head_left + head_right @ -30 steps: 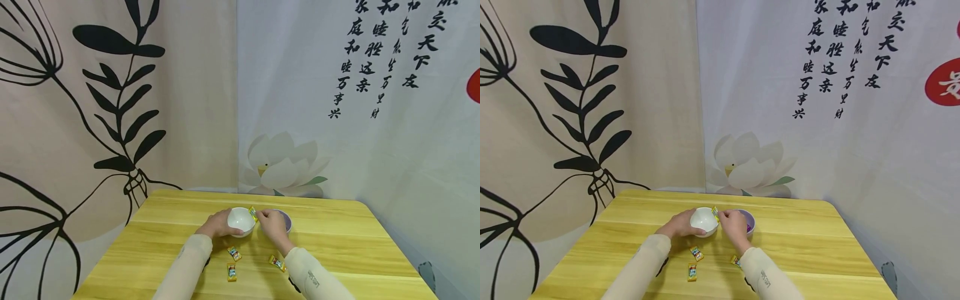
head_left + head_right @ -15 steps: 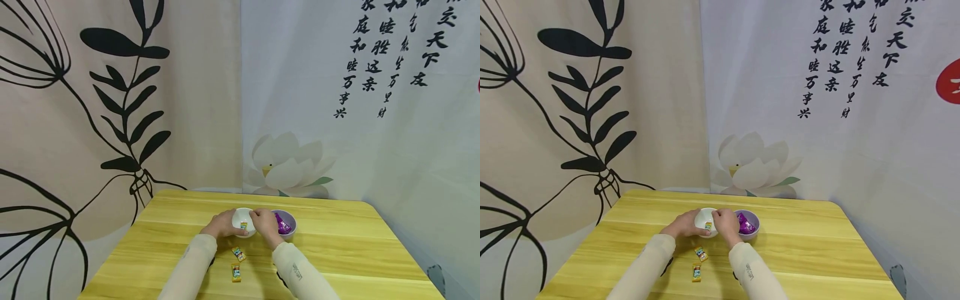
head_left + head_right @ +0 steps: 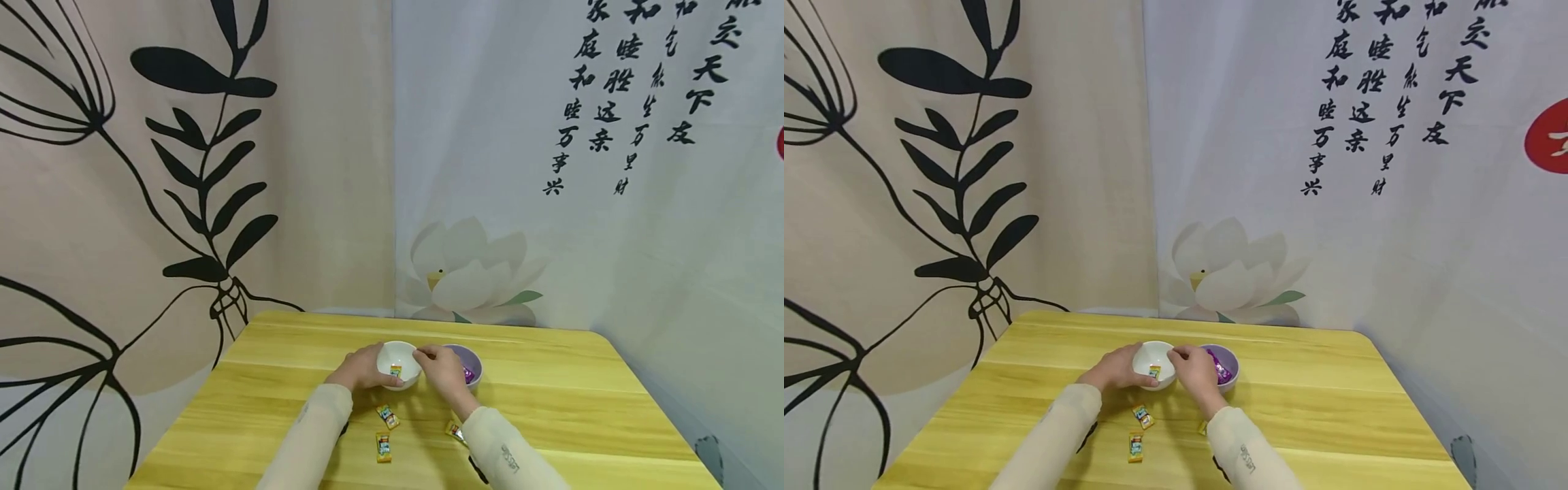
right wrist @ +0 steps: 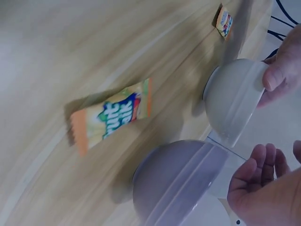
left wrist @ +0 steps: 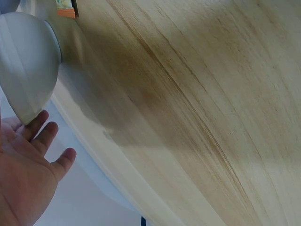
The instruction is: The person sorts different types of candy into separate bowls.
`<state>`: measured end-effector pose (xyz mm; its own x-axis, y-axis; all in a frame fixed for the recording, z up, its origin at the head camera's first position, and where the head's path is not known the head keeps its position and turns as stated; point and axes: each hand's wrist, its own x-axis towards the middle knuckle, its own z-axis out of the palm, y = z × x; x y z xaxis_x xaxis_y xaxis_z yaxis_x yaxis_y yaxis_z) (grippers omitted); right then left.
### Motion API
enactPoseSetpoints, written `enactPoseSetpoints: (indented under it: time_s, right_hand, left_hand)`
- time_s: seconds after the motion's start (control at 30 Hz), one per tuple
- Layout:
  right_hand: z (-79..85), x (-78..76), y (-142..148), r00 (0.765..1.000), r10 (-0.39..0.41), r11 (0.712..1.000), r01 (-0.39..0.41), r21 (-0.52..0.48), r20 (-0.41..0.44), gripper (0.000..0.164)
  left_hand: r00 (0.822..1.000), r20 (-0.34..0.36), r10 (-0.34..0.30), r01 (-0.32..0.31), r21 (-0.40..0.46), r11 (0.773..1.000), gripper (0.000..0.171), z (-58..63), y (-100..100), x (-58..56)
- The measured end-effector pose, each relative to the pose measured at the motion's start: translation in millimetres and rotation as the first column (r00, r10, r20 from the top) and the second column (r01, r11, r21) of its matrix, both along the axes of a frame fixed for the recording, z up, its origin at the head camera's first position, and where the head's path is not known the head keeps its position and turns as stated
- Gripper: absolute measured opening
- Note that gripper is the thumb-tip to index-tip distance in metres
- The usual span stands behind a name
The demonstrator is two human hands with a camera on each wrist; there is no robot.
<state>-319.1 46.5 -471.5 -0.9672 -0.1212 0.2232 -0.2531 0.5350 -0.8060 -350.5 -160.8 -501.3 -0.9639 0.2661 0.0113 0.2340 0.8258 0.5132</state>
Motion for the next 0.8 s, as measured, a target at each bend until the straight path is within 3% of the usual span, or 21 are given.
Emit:
enactPoseSetpoints:
  time_s: [0.23, 0.53, 0.8]
  right_hand:
    - [1.0, 10.8, 17, 1.000, 0.029, 0.999, -0.029, 0.017, 0.011, 0.026]
    - [-11.2, 22.4, 39, 0.997, 0.047, 0.997, -0.044, 0.058, -0.058, 0.020]
    - [-17.1, 38.8, 55, 0.997, 0.078, 0.996, -0.076, 0.049, -0.029, 0.021]
  left_hand:
    - [1.000, 0.011, -0.007, 0.006, 0.010, 1.000, 0.102, 1.9, 1, 0.0]
    - [1.000, 0.023, 0.006, -0.007, 0.035, 0.999, 0.103, 3.6, 1, 1.4]
    - [1.000, 0.023, 0.014, -0.014, 0.033, 0.999, 0.104, 3.3, 0, 1.2]
